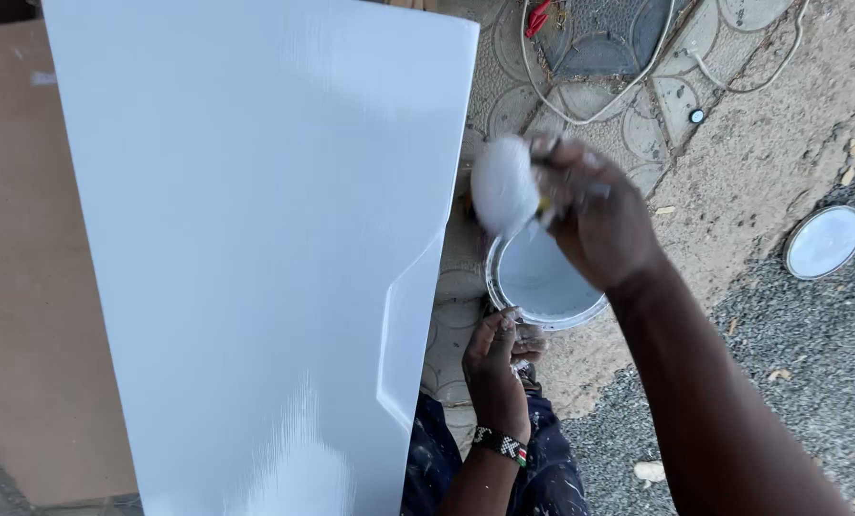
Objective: The person paints a rectangular white board with white paint using a round foam brush. They repeatedly dip the brush into a bucket of paint and apply it to the board's surface. The person also uses a sanding block to smooth the board and places it on a wooden surface alongside other painted boards.
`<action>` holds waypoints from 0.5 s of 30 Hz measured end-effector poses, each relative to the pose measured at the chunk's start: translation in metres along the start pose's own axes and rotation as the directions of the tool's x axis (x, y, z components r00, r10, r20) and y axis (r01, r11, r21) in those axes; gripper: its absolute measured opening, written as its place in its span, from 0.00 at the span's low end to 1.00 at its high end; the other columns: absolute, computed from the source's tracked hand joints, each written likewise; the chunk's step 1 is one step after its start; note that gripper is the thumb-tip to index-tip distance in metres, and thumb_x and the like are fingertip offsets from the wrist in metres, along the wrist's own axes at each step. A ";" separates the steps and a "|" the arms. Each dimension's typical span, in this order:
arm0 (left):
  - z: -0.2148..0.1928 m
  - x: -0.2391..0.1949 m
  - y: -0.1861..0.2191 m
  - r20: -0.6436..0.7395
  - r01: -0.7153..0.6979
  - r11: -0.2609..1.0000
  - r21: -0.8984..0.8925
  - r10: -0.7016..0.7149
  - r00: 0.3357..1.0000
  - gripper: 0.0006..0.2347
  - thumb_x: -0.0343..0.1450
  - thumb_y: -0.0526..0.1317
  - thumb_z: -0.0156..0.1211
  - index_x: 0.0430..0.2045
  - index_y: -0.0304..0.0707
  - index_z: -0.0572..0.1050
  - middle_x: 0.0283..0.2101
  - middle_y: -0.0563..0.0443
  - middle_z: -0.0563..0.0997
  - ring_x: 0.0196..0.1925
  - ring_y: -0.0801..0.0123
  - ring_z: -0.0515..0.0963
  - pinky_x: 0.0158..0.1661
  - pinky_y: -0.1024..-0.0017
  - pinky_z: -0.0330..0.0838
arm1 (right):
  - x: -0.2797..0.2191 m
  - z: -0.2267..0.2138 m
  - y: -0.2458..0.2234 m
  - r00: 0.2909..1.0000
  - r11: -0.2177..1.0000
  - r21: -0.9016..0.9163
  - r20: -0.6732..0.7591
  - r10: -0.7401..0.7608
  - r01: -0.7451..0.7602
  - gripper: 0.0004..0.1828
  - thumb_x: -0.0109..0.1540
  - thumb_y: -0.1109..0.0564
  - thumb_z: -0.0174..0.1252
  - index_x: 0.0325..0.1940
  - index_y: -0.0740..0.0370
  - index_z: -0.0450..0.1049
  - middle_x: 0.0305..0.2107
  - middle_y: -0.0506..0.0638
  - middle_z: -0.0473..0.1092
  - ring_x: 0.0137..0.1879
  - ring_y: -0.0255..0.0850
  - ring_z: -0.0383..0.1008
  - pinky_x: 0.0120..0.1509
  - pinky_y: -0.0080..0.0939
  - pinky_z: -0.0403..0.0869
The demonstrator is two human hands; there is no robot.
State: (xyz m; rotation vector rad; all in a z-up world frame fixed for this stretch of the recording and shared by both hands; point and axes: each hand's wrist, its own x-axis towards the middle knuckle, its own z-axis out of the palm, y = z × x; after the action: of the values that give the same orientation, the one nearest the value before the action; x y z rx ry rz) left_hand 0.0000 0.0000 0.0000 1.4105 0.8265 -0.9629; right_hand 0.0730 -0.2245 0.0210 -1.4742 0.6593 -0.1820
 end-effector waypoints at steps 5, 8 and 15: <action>0.005 -0.005 0.000 0.005 0.000 0.999 0.054 0.000 1.000 0.13 0.81 0.40 0.63 0.53 0.35 0.92 0.35 0.43 0.92 0.31 0.61 0.89 0.35 0.68 0.82 | 0.071 0.005 -0.049 0.957 0.720 0.663 -0.023 0.290 -0.202 0.14 0.75 0.53 0.46 0.48 0.43 0.79 0.51 0.45 0.77 0.53 0.40 0.79 0.46 0.41 0.81; 0.011 -0.004 0.003 0.010 -0.035 0.997 0.065 0.035 0.999 0.14 0.82 0.41 0.63 0.52 0.34 0.92 0.35 0.41 0.92 0.32 0.61 0.88 0.36 0.68 0.81 | 0.081 0.016 -0.069 0.964 0.770 0.621 -0.085 0.253 -0.147 0.11 0.70 0.55 0.56 0.48 0.43 0.84 0.39 0.40 0.80 0.44 0.38 0.83 0.44 0.46 0.80; 0.012 0.008 -0.016 -0.007 -0.041 0.998 0.042 0.041 0.999 0.12 0.81 0.40 0.63 0.50 0.35 0.91 0.35 0.46 0.89 0.32 0.64 0.86 0.36 0.67 0.81 | -0.021 0.039 -0.055 0.972 0.971 -0.058 -0.029 -0.233 0.231 0.07 0.81 0.53 0.53 0.50 0.54 0.64 0.40 0.45 0.63 0.42 0.38 0.62 0.49 0.45 0.66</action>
State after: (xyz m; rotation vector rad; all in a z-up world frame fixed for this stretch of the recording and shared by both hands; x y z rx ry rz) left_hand -0.0122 -0.0113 -0.0138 1.4630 0.7845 -0.9485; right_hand 0.0916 -0.1871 0.0782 -1.6022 0.5218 -0.3740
